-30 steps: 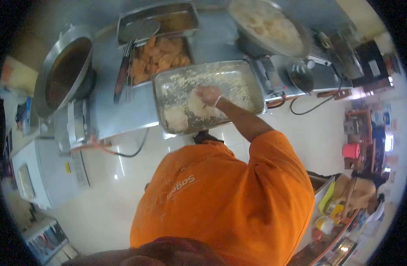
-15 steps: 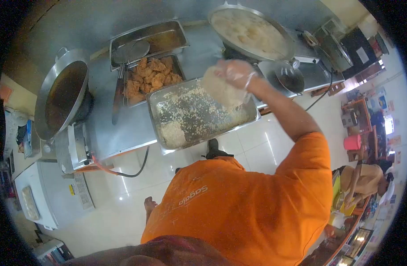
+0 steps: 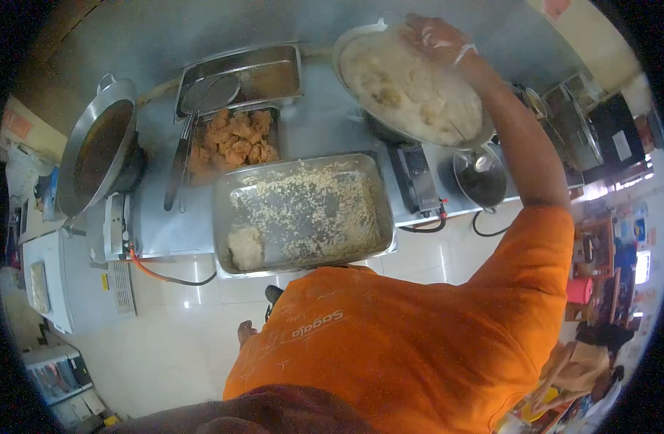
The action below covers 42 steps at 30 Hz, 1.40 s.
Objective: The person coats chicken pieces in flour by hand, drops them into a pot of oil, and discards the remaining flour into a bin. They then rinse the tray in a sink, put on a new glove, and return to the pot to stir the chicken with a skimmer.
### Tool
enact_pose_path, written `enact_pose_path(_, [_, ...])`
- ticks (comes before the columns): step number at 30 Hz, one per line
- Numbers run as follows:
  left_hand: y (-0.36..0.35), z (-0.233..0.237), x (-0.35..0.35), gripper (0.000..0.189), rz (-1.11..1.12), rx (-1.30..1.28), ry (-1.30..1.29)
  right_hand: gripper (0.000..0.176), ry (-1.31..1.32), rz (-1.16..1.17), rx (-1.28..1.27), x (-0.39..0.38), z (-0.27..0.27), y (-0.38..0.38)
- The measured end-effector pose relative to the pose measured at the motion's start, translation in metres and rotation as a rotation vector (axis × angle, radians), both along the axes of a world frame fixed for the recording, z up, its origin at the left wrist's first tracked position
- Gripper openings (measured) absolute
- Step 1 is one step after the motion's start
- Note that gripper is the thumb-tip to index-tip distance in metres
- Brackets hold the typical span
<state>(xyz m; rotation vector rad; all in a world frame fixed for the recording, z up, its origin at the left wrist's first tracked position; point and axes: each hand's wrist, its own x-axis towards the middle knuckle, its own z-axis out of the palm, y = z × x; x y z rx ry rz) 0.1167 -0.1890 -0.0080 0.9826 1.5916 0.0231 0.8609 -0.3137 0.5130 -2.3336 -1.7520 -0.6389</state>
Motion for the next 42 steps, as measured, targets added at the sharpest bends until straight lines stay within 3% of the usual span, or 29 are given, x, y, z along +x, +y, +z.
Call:
enact_pose_path(6, [-0.046, -0.005, 0.008, 0.024, 0.291, -0.099, -0.204, 0.037, 0.186, -0.150, -0.069, 0.036, -0.061, 0.025])
enact_pose_path(7, [-0.054, -0.004, 0.005, 0.024, 0.359, -0.138, -0.255, 0.039, 0.277, -0.023, -0.085, 0.059, -0.082, 0.027])
enact_pose_path(9, [-0.077, 0.012, 0.011, 0.026, 0.232, -0.023, -0.082, 0.044, 0.470, 0.246, -0.096, 0.097, -0.123, 0.032])
enact_pose_path(11, [-0.095, 0.017, 0.008, 0.026, 0.188, 0.021, 0.015, 0.047, 0.526, 0.358, -0.138, 0.097, -0.131, 0.035])
enact_pose_path(13, [-0.112, 0.014, -0.002, 0.026, 0.240, 0.002, 0.032, 0.049, 0.445, 0.295, -0.245, 0.091, -0.131, 0.032])
enact_pose_path(16, [-0.127, 0.008, -0.014, 0.026, 0.185, 0.035, 0.082, 0.047, 0.719, 0.152, -0.441, 0.085, -0.127, 0.042])
enact_pose_path(19, [-0.132, 0.015, -0.014, 0.023, 0.261, 0.018, 0.071, 0.049, 0.541, 0.268, -0.462, 0.125, -0.162, 0.043])
enact_pose_path(22, [-0.127, 0.027, -0.011, 0.021, 0.265, 0.030, 0.078, 0.047, 0.118, 0.064, -0.531, 0.093, -0.128, 0.050])
enact_pose_path(23, [-0.122, 0.036, -0.008, 0.018, 0.333, -0.015, 0.066, 0.043, 0.085, -0.043, -0.378, 0.090, -0.125, 0.056])
enact_pose_path(25, [-0.114, 0.004, -0.033, 0.016, 0.383, 0.001, -0.081, 0.038, -0.327, -0.035, -0.514, 0.071, -0.066, 0.060])
enact_pose_path(27, [-0.104, -0.007, -0.050, 0.014, 0.209, 0.103, 0.008, 0.035, -0.298, 0.073, -0.225, 0.085, -0.031, 0.058])
enact_pose_path(31, [-0.064, 0.007, -0.062, 0.018, 0.111, 0.095, 0.100, 0.034, -0.178, 0.032, -0.004, 0.021, 0.061, 0.044])
enact_pose_path(33, [-0.040, -0.021, -0.091, 0.018, 0.291, -0.057, -0.098, 0.033, -0.117, 0.084, 0.076, -0.037, 0.074, 0.042])
enact_pose_path(34, [-0.031, -0.006, -0.089, 0.019, 0.182, 0.030, -0.010, 0.033, -0.055, 0.128, 0.103, -0.070, 0.072, 0.044])
enact_pose_path(35, [-0.023, 0.020, -0.080, 0.019, 0.067, 0.109, 0.083, 0.033, 0.012, 0.170, 0.114, -0.104, 0.067, 0.049])
enact_pose_path(38, [0.007, 0.038, -0.106, 0.021, 0.126, 0.086, 0.018, 0.032, 0.321, 0.336, 0.088, -0.206, 0.037, 0.071])
enact_pose_path(41, [0.030, 0.040, -0.138, 0.020, 0.155, 0.099, 0.037, 0.032, 0.785, 0.387, -0.167, -0.296, -0.042, 0.124])
enact_pose_path(42, [0.037, 0.045, -0.151, 0.020, 0.168, 0.103, 0.056, 0.030, 0.784, 0.331, -0.320, -0.322, -0.079, 0.146])
